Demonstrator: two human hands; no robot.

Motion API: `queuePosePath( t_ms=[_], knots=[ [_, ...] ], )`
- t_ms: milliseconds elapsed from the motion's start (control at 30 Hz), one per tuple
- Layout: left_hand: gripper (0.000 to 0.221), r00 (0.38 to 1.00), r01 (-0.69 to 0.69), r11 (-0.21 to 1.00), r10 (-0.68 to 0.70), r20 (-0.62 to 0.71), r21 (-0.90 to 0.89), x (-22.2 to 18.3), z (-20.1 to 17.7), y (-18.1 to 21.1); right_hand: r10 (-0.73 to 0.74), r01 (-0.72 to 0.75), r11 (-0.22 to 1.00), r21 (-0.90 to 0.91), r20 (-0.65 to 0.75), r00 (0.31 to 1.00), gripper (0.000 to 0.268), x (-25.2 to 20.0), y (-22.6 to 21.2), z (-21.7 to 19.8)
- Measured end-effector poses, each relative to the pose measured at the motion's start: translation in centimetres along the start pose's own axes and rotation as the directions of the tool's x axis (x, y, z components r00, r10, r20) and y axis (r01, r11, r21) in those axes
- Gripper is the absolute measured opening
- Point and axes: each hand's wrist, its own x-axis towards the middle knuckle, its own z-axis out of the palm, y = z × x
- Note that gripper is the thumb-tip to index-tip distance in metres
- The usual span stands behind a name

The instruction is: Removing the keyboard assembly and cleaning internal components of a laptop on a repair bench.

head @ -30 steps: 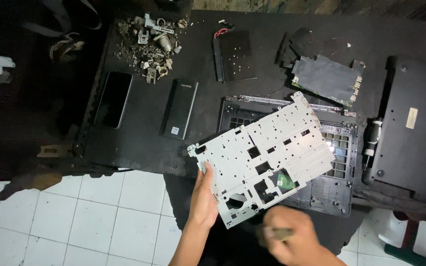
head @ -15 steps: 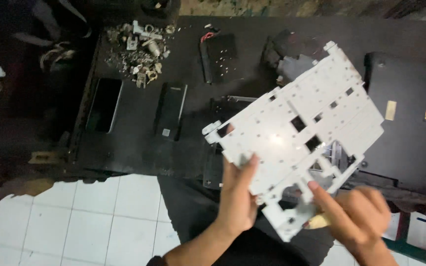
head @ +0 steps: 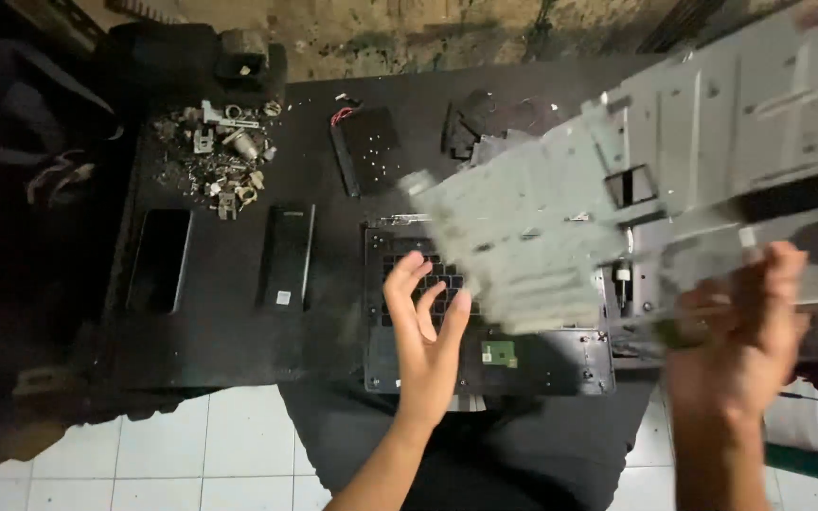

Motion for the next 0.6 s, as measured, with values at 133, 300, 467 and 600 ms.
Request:
queuePosePath(
  t_ms=[133, 300, 467, 600],
  knots=[
    [0.074, 0.865, 0.501, 0.830, -0.465, 0.189, -0.247, -0.1, -3.4, -3.5, 0.648, -0.650, 0.759, -0.026, -0.061, 0.759, 0.046, -2.5, 2.4, 0.1],
    [0.061, 0.711, 0.681, 0.571, -0.665, 0.227, -0.459, 1.1, -5.8, -2.7, 0.662, -0.662, 0.724, -0.192, -0.077, 0.746, 0.058, -4.5, 5.1, -2.5],
    [0.052, 0.603, 0.719, 0.554, -0.798, -0.019, -0.419, 1.1, -8.2, -1.8, 0.466, -0.459, 0.882, 0.110, -0.058, 0.883, 0.025, -4.6, 7.6, -8.5],
    [0.061, 0.481, 0.780, 0.466, -0.873, -0.076, -0.417, 0.7, -7.0, -0.3, 0.341, -0.341, 0.940, 0.016, 0.003, 0.940, 0.048, -4.4, 7.0, -7.4]
  ],
)
